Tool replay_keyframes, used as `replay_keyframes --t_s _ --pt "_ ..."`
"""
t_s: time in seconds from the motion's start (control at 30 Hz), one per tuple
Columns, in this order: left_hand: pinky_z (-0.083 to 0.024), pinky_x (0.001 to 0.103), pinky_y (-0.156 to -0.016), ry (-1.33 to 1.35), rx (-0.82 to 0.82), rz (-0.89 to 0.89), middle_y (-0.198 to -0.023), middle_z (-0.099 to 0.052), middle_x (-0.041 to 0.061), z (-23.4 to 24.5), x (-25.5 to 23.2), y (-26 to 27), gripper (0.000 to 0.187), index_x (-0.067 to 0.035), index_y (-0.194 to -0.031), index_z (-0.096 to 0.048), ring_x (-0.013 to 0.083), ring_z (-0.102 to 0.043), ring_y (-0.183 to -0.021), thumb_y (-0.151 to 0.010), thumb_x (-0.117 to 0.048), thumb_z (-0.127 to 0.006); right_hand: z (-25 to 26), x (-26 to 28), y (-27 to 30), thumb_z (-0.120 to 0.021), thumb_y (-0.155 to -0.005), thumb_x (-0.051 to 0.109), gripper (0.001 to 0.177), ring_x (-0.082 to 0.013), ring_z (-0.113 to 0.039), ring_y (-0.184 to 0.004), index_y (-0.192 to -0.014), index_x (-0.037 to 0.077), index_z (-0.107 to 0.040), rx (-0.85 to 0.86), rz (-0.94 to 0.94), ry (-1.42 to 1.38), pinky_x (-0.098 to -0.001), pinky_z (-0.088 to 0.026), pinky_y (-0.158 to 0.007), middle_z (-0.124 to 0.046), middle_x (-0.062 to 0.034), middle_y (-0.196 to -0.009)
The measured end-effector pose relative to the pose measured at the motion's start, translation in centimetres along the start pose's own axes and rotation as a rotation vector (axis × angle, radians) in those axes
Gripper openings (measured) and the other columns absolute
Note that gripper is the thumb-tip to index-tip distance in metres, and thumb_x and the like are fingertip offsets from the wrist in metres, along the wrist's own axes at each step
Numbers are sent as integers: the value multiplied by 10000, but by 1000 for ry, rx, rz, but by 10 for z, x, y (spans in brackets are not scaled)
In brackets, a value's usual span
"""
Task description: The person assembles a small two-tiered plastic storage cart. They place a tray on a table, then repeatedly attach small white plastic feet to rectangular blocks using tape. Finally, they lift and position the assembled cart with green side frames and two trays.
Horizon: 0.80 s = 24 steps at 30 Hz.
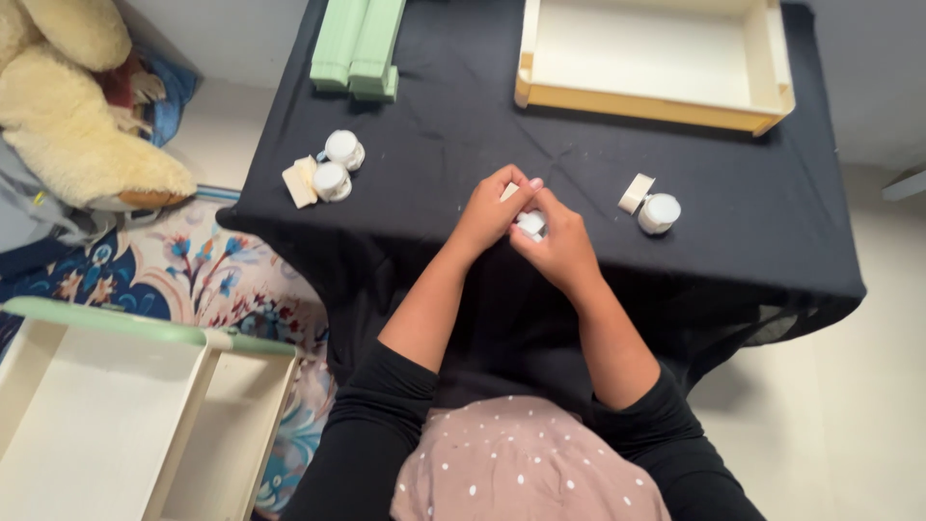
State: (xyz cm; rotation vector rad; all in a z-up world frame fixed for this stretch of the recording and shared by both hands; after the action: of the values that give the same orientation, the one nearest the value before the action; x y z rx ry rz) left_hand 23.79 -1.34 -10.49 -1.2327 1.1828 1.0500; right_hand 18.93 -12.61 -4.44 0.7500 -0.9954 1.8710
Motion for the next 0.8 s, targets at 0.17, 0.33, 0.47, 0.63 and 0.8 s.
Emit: replay_keyframes --t_s 0.17,0.33,0.47,0.63,0.8 --pt "-356 226 -440 277 164 401 -665 -592 -11 -9 55 -18 300 -86 -824 -626 72 -481 -522 -953 -355 -650 -15 -43 -13 -739 -841 146 244 -213 -694 -794 -1027 37 -624 -2 -92 -88 -314 -536 -736 -720 -124 -874" --pt "-463 215 -518 309 241 472 -769 -626 3 -9 56 -16 278 -109 -882 -643 77 -587 -627 -931 -379 -685 -18 -59 -9 -730 -870 146 203 -146 -702 -841 -1009 51 -616 -46 -52 -157 -295 -545 -760 -735 -76 -910" --pt "-547 221 -617 343 274 533 -857 -658 22 -9 57 -16 366 -85 -943 -682 82 -638 -729 -927 -450 -674 -15 -71 -7 -757 -856 150 255 -142 -688 -846 -1014 48 -585 -69 -107 -153 -291 -544 -756 -719 -73 -921" --pt "-574 253 -655 390 275 561 -892 -691 38 -9 63 -16 417 -78 -980 -705 98 -664 -769 -934 -486 -633 -17 -77 -11 -747 -870 137 232 -157 -663 -853 -1017 53 -587 -16 -94 -188 -298 -536 -761 -698 -78 -934" --pt "-588 271 -683 499 320 552 -916 -689 35 -11 68 -18 327 -88 -998 -686 108 -685 -797 -952 -409 -640 -17 -78 -11 -749 -845 117 263 -146 -662 -886 -1045 54 -590 -13 -14 -198 -298 -534 -785 -689 -66 -961"
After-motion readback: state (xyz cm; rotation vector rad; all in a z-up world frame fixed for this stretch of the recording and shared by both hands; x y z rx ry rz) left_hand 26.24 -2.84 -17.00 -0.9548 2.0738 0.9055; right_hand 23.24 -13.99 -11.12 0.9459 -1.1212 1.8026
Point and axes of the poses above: each hand's wrist, its own y-axis away from the middle knuckle, its own z-axis out of the back of the hand, x = y × z, the point moved 9 cm from there along -y, towards the middle knuckle
